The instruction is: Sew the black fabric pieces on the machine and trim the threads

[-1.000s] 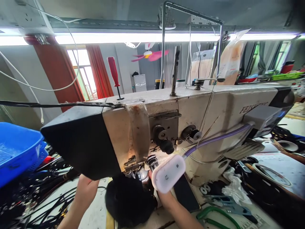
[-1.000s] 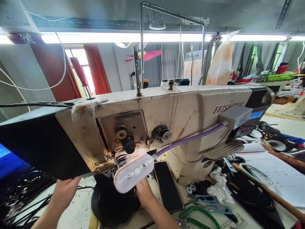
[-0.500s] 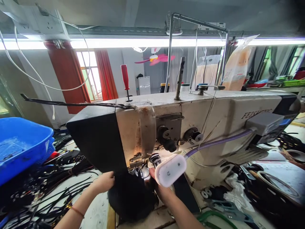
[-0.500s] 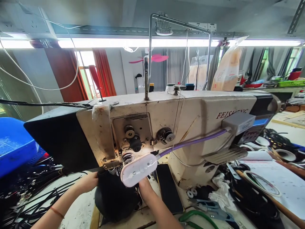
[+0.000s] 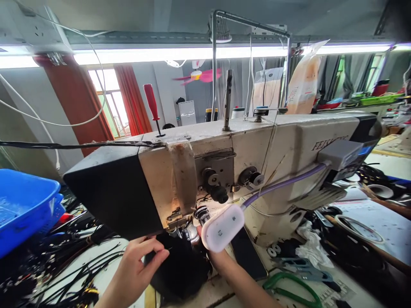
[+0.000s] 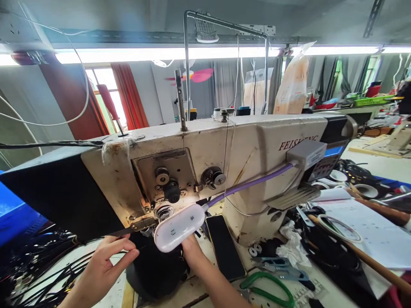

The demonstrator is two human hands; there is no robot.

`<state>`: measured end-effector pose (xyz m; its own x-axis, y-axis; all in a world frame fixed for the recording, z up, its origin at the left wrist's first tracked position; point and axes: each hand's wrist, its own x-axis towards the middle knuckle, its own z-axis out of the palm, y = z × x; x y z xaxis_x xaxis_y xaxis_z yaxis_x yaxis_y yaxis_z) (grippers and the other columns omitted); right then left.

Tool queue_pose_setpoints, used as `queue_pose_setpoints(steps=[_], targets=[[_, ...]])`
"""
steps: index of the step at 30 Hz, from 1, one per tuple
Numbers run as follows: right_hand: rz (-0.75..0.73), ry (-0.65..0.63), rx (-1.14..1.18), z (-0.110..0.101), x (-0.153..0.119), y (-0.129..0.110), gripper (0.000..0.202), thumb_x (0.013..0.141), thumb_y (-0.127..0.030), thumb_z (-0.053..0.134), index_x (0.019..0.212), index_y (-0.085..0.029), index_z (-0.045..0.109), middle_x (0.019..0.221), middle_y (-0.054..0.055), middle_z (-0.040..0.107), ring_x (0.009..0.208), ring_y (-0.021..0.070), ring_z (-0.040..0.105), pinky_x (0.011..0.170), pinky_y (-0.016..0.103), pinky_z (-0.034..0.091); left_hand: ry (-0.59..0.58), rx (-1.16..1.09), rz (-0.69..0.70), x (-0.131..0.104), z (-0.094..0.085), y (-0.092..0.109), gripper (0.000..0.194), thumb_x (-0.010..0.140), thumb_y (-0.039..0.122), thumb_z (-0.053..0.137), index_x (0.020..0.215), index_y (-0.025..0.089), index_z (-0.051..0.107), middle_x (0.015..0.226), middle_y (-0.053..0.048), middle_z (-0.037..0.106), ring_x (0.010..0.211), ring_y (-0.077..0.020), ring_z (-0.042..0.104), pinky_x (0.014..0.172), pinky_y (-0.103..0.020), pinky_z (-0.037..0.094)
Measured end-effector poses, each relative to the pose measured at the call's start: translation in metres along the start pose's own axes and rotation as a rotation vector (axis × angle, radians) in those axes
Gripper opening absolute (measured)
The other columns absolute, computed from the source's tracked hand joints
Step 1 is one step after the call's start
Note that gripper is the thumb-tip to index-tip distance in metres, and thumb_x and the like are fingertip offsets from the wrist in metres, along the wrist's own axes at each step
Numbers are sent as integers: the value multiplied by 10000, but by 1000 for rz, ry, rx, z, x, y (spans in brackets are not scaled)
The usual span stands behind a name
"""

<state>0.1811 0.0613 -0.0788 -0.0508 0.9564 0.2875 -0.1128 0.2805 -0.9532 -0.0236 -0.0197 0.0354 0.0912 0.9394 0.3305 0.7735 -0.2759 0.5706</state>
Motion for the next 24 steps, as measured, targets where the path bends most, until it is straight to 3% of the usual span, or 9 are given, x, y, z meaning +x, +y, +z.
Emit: queue_pose_setpoints(steps=[4,7,10,12,15,17,20,24], targets=[[21,22,-4,1,-2,6,347,803,-452,640,1106,-297,701,1147,47,709,1154,294,608,1016,434,488,-133,15,-87,11,7,15,344,851,538,540,803,249,720,774,-32,744,594,-194,599,484,-259,386],[-72,153,-127,-3,-12,6,293,795,-343,665,1067,-248,716,1140,94,699,1136,316,611,1026,445,470,-124,-4,-124,16,11,18,381,834,549,523,808,223,719,727,-37,739,565,-194,596,509,-261,415],[-389,121,-337,-10,-22,-15,182,841,-217,624,982,-242,735,1011,98,721,969,274,671,927,391,520,-142,-33,-156,19,12,20,399,830,541,507,872,217,737,877,-58,777,818,-265,689,753,-298,507],[-655,-30,-444,-13,-27,-37,227,857,-132,570,987,-237,722,880,72,722,877,235,685,842,351,537,-198,-19,-192,21,10,22,422,850,533,475,949,217,737,983,-66,779,990,-297,686,895,-340,498],[-913,-85,-487,-12,-29,-67,356,805,-56,515,1095,-198,664,799,41,704,833,209,683,789,326,536,-249,46,-244,24,7,27,421,866,533,447,968,238,729,1110,-59,759,1117,-323,657,969,-404,481],[-969,-68,-495,-11,-27,-77,421,780,-49,501,1160,-179,628,919,61,720,894,198,680,824,312,535,-236,95,-285,26,6,28,396,838,553,473,821,251,727,994,-45,784,1003,-332,704,905,-414,520],[-997,-89,-466,-8,-25,-80,453,787,-43,495,1210,-165,602,1018,80,718,952,180,676,865,283,533,-219,116,-269,30,8,26,391,812,538,508,579,267,666,596,-5,719,758,-290,722,820,-368,550],[-999,-36,-433,-7,-26,-72,369,825,-82,526,1167,-180,621,935,66,711,884,179,677,826,277,549,-186,61,-252,31,14,17,410,825,504,499,511,282,640,456,12,614,770,-268,705,825,-334,548]])
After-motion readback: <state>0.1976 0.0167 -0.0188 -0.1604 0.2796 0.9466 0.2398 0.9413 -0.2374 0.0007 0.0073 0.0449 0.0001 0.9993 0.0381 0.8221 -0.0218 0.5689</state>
